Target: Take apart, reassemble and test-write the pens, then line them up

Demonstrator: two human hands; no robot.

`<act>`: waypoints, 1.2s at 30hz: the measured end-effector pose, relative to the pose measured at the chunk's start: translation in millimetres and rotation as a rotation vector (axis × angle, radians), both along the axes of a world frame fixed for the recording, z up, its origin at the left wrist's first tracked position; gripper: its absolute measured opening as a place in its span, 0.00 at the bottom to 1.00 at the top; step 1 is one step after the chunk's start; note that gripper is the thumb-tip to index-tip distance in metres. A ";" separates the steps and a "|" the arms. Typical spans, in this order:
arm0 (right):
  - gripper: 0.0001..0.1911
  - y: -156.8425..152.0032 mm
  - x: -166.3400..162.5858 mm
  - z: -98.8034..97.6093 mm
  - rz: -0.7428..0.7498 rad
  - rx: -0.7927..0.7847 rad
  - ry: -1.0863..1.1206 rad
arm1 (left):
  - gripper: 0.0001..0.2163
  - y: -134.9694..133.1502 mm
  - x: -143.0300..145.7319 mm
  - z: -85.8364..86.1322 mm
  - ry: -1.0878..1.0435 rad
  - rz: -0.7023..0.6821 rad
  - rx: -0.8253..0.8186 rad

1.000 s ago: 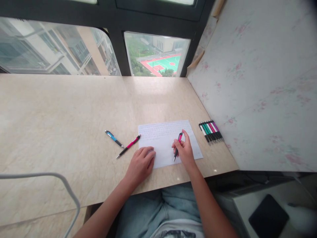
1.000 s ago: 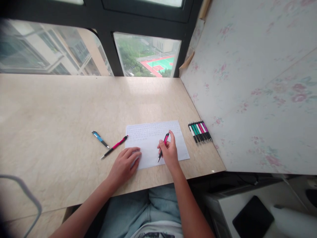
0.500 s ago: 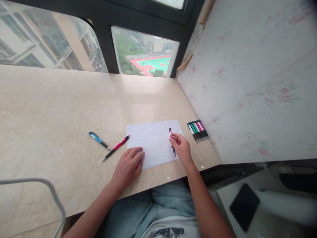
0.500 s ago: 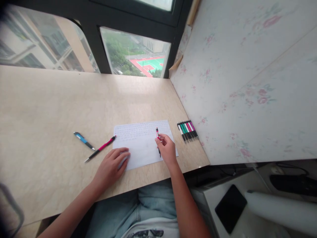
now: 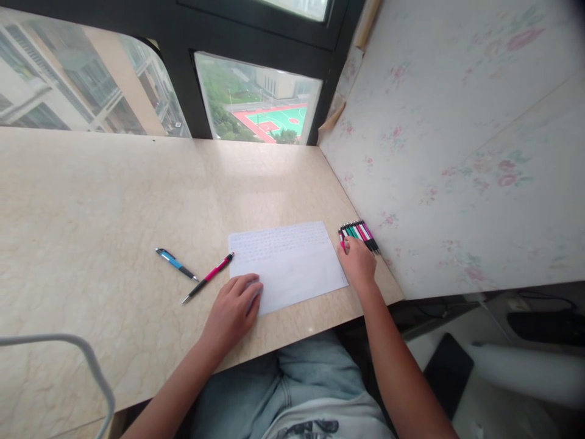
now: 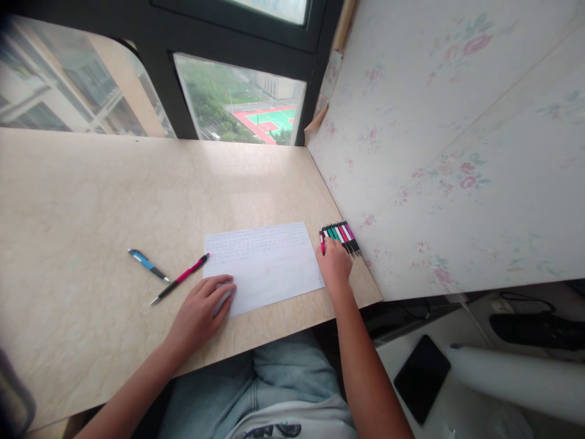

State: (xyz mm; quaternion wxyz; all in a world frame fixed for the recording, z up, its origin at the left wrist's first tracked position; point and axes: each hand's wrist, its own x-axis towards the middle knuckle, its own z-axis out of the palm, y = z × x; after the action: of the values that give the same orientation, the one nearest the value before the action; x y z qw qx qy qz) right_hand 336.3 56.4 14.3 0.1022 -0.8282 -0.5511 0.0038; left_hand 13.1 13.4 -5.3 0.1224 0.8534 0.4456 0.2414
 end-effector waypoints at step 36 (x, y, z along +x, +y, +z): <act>0.15 1.6 14.3 -0.9 -0.104 -0.042 -0.096 | 0.09 0.3 -0.8 -0.4 -0.021 -0.017 -0.013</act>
State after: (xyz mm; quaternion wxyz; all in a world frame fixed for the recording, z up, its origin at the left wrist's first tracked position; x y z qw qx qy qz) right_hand 350.6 58.1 13.5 0.0585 -0.8569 -0.5113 -0.0298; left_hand 12.3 13.7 -5.7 0.1347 0.8536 0.4387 0.2465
